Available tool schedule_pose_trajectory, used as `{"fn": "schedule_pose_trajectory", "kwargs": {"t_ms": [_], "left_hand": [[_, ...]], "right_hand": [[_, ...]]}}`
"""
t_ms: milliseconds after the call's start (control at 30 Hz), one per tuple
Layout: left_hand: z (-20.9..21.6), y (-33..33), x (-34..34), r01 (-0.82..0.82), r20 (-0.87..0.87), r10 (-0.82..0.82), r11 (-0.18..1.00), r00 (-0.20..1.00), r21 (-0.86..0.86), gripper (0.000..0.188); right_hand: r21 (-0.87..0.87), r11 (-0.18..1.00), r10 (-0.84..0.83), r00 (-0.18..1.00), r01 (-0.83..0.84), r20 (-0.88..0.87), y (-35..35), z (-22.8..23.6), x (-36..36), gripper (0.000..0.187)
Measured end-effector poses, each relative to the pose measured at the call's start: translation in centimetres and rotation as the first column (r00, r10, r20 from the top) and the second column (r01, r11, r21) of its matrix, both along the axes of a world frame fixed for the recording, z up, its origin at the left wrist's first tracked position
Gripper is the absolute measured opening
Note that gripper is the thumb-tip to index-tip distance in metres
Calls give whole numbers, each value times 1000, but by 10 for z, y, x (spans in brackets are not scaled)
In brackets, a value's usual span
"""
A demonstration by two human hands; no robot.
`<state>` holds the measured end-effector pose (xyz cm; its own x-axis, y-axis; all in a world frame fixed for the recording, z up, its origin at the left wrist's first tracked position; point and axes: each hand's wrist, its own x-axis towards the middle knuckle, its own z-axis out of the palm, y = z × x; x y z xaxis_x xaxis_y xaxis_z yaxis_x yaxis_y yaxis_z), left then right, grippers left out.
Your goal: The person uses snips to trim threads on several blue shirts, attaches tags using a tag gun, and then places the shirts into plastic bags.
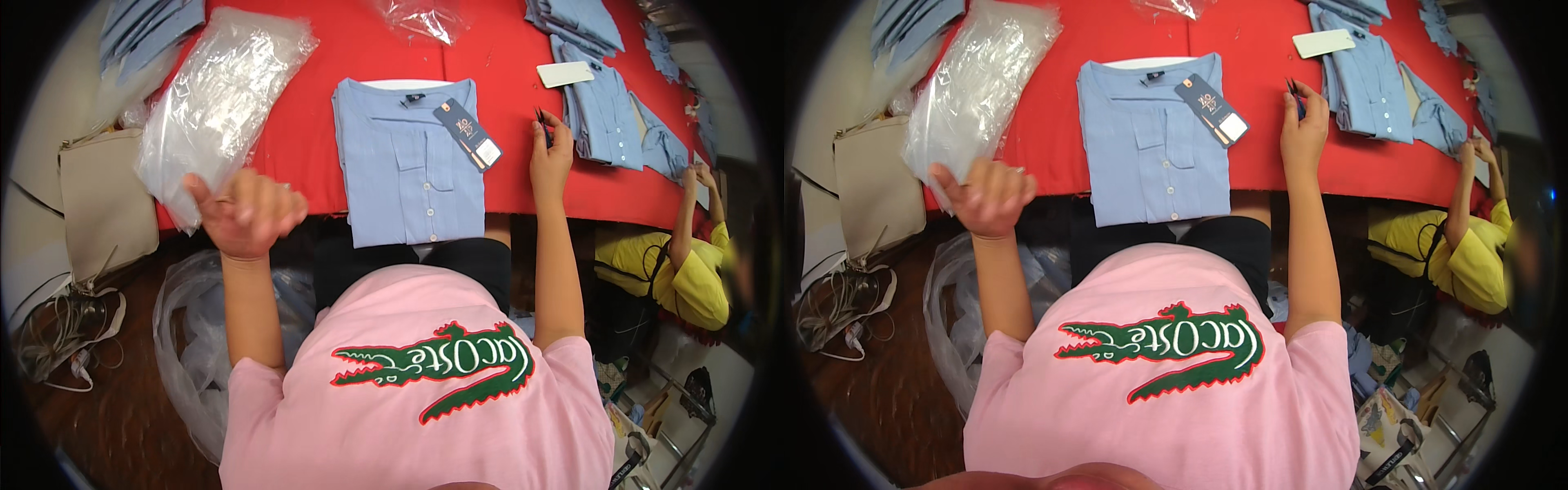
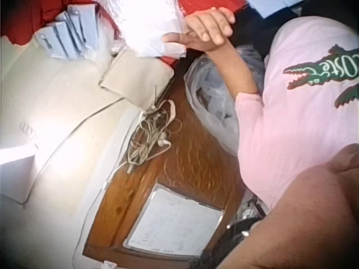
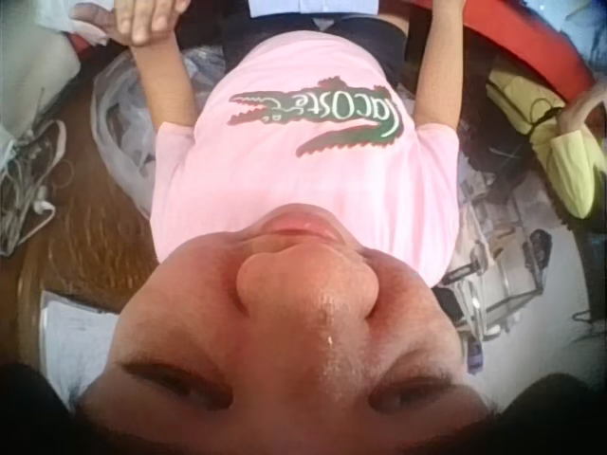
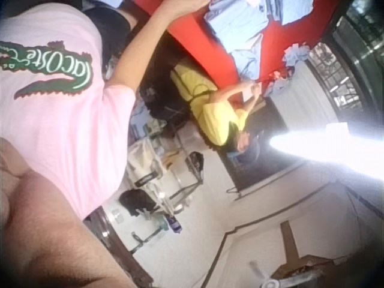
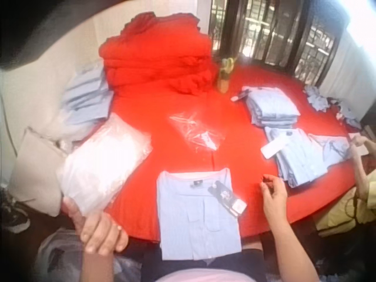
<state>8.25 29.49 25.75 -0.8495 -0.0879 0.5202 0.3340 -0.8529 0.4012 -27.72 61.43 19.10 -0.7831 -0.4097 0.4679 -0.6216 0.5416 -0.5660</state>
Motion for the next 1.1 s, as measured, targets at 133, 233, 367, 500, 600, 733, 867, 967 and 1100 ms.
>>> {"fn": "schedule_pose_trajectory", "kwargs": {"t_ms": [133, 233, 367, 500, 600, 733, 867, 967, 1100], "left_hand": [[-29, 27, 14, -254, 599, 536, 833, 595, -492, 58], [-41, 40, 14, -117, 600, 664, 708, 446, -696, 23], [-34, 50, -10, -56, 308, 854, 363, 420, -930, 16], [-5, 65, -43, -152, -340, 642, -329, 687, -932, 23], [-26, 103, -65, -228, -439, 411, -468, 799, -854, 46], [-41, 134, -70, 0, -426, 479, -665, 768, -747, 86], [-44, 132, -75, 91, -348, 517, -647, 783, -757, 104], [-35, 128, -84, 127, -293, 531, -618, 795, -776, 109], [-33, 123, -86, 148, -241, 547, -572, 802, -807, 111]], "right_hand": [[72, 991, -96, 972, 114, -217, 6, -25, -19, 31], [105, 988, -79, 964, 109, -253, 2, -24, -17, 28], [76, 992, -86, 971, 105, -221, 6, -25, -16, 23], [36, 989, -134, 966, 145, -219, 7, -25, -14, 20], [11, 987, -152, 965, 158, -214, 9, -30, -19, 20], [6, 990, -139, 972, 143, -191, 19, -34, -15, 23], [6, 996, -90, 990, 91, -112, 34, -28, 0, 25], [-42, 996, -87, 983, 82, -161, 34, -17, 9, 25], [-148, 968, 185, 974, -204, -129, -7, 27, 40, 24]]}}
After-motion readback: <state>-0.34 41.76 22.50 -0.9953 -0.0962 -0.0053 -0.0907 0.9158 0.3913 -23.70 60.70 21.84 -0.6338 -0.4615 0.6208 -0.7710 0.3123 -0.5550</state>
